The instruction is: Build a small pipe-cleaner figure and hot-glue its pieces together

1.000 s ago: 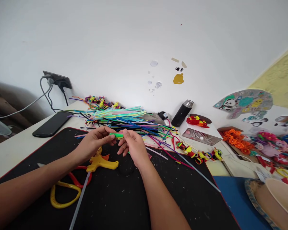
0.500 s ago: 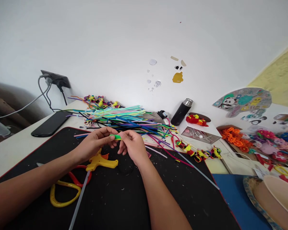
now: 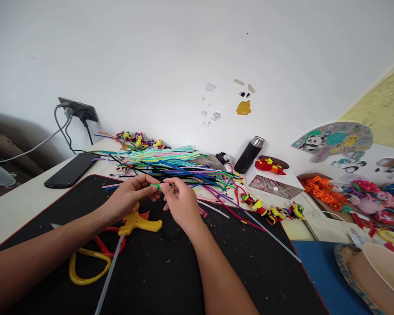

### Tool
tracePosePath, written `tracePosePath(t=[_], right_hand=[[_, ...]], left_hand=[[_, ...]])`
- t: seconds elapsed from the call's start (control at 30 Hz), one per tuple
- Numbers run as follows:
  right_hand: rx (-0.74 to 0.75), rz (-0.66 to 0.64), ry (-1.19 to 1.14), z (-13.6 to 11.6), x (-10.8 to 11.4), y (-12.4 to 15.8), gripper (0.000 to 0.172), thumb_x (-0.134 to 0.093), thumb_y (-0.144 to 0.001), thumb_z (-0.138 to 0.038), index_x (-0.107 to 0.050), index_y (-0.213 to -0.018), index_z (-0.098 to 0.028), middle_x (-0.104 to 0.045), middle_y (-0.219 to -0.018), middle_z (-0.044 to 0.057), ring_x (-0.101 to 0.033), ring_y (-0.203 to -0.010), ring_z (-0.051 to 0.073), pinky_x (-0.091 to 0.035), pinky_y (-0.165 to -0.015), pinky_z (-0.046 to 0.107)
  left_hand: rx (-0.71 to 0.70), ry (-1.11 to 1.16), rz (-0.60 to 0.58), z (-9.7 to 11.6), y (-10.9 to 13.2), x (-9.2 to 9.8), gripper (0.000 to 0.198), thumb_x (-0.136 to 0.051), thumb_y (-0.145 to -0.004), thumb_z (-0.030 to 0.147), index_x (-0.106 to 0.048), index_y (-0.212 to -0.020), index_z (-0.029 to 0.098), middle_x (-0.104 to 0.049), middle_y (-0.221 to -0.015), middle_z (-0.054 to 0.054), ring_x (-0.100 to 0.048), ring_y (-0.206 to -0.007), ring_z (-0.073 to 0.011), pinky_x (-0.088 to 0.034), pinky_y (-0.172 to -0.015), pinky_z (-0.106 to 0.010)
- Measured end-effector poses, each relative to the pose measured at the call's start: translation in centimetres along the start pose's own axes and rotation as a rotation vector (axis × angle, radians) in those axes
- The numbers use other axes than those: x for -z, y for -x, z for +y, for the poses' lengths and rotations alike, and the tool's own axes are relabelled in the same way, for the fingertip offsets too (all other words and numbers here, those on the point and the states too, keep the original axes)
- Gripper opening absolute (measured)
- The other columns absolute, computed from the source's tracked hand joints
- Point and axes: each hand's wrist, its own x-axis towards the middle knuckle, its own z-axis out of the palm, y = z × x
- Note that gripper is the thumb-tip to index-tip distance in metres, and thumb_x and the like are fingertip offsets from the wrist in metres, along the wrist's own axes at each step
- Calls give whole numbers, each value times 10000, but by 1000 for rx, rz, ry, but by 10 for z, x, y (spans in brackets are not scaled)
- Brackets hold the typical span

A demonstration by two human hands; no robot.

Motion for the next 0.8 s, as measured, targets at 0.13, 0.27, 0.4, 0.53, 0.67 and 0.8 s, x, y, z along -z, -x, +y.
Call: tracePosePath(t=[0.13, 0.27, 0.4, 0.53, 0.67, 0.8], right_hand=[[52, 11, 103, 2, -1, 2, 332, -615, -1005, -531, -711, -1118, -234, -649, -713, -17, -653, -498, 139, -458, -476, 237], [88, 18, 176, -1, 1, 2, 289, -570, -1039, -475, -732, -1032, -236, -640, -667, -16, -648, -506, 148, -469, -525, 257], [115, 12, 266, -4, 3, 3, 306, -534, -1060, -464, -738, -1018, -239, -631, -621, -26, -661, -521, 152, -465, -547, 255], [23, -15, 109, -5, 1, 2, 327, -544, -1034, -489, -711, -1043, -208, -625, -654, -29, -650, -493, 133, -453, -485, 229], [-55, -14, -103, -6, 0, -1, 443, -580, -970, -592, -676, -1116, -185, -619, -681, -35, -644, -459, 129, -406, -390, 201], [-90, -1, -201, -8, 2, -3, 504, -640, -903, -652, -664, -1073, -179, -632, -675, -30, -652, -455, 131, -407, -375, 191]], left_hand=[[-2, 3, -6, 0, 0, 0, 390, -892, -765, 491, -724, -915, 173, -747, -772, -21, -690, -694, -174, -564, -691, -304], [-5, -8, -9, -3, 1, 0, 389, -885, -780, 493, -724, -926, 170, -761, -793, -35, -703, -715, -182, -576, -727, -316], [-32, -24, 12, -6, 3, 0, 405, -885, -780, 503, -727, -953, 172, -761, -819, -36, -720, -748, -192, -584, -760, -325], [-25, -14, 21, -6, 3, 0, 396, -894, -773, 491, -726, -951, 179, -765, -840, -30, -729, -767, -193, -586, -766, -319], [24, 106, 44, -7, -1, 1, 387, -928, -740, 443, -725, -944, 183, -771, -806, -24, -734, -759, -184, -581, -768, -298], [61, 271, 65, -9, -3, 0, 390, -962, -695, 375, -719, -931, 183, -778, -842, -22, -736, -740, -166, -585, -782, -287]])
